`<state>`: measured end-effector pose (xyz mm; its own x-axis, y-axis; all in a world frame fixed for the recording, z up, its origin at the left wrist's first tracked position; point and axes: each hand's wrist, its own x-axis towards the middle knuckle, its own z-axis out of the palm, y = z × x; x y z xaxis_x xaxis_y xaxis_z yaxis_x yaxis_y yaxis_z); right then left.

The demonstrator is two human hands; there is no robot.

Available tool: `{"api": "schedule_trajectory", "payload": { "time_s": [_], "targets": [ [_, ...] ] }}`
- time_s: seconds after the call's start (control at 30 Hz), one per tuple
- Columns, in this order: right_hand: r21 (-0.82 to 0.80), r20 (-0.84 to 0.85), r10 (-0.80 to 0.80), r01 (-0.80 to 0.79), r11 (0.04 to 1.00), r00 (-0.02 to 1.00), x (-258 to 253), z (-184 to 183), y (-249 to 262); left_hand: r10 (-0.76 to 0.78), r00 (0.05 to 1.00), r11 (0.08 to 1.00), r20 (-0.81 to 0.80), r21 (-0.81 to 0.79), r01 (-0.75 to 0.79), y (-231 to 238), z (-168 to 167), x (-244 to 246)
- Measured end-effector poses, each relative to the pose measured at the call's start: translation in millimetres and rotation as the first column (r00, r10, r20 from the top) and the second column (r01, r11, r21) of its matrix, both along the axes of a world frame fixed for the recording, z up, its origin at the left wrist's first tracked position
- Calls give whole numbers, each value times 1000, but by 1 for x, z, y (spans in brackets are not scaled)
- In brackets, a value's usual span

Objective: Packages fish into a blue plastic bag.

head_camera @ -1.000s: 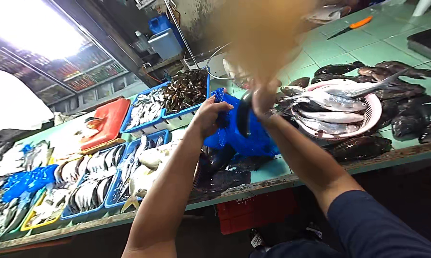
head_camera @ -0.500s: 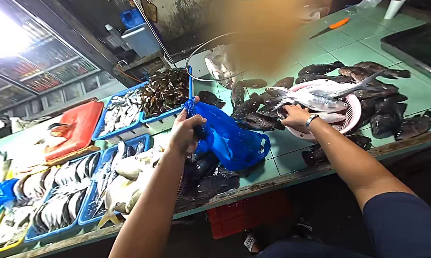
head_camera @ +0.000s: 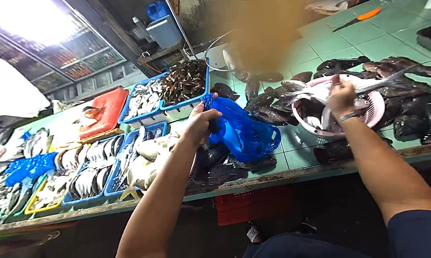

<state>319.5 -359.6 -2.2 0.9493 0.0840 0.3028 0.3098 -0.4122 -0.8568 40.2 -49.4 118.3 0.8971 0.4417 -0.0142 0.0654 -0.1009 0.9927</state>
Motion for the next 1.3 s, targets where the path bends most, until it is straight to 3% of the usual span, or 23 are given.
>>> {"api": "schedule_trajectory", "payload": {
  "time_s": [0.07,0.17,0.3,0.43,0.53,0.63,0.73,0.77,0.8,0.83,0.87,0.9,0.93,0.97,1.0,1.07,1.13,1.2,1.23,1.3],
  "targets": [
    [322,63,23,-42,946,998,3,22,-16,-41,999,999,-25,23,42,4,3,-5],
    [650,142,211,-252,717,967,-23,77,-16,-130,987,990,-91,45,135,17,0,-7],
    [801,117,312,-275,532,943,-68,147,25,-188,968,974,-167,96,206,19,9,-6],
    [813,112,402,-317,488,909,-93,177,96,-206,949,958,-238,149,245,18,15,-8],
    [823,101,417,-312,474,903,-119,179,174,-222,943,952,-248,153,265,29,12,-11],
    [780,92,395,-313,542,914,-134,155,262,-171,969,963,-179,180,203,44,14,-8],
    [849,232,425,-395,350,875,-158,98,312,-57,997,981,-61,181,67,75,17,2],
    [791,288,457,-478,381,841,-164,66,315,-24,999,984,-27,173,29,84,17,3],
    [655,320,517,-580,484,794,-168,28,311,-1,1000,986,-3,166,2,89,16,1],
    [410,321,621,-696,590,715,-172,-9,299,19,1000,985,10,170,-20,93,14,-1],
    [115,234,751,-784,610,618,-175,-39,283,29,1000,983,12,180,-31,95,11,-4],
    [-142,81,838,-826,545,539,-179,-63,268,40,999,980,3,195,-39,95,4,-7],
    [-337,-106,871,-842,422,480,-180,-79,255,47,999,978,-17,205,-42,96,-3,-10],
    [-448,-243,856,-835,319,457,-180,-88,243,59,998,976,-24,210,-53,96,-11,-15],
    [-498,-320,826,-824,270,464,-178,-87,231,64,998,975,-23,215,-58,96,-14,-19],
    [-507,-340,795,-809,296,503,-165,-66,194,59,998,975,-23,216,-52,88,-13,-24],
    [-423,-173,854,-820,386,491,-148,-39,148,16,998,975,-55,221,-3,71,-12,-29],
    [-186,29,894,-877,444,446,-116,-10,106,-47,995,969,-86,238,66,52,-11,-31],
    [-113,100,868,-861,496,487,-94,-1,85,-62,993,962,-100,260,86,42,-12,-31],
    [-279,176,721,-668,690,671,-42,3,47,-65,990,941,-122,323,102,25,-16,-30]
  ]
}}
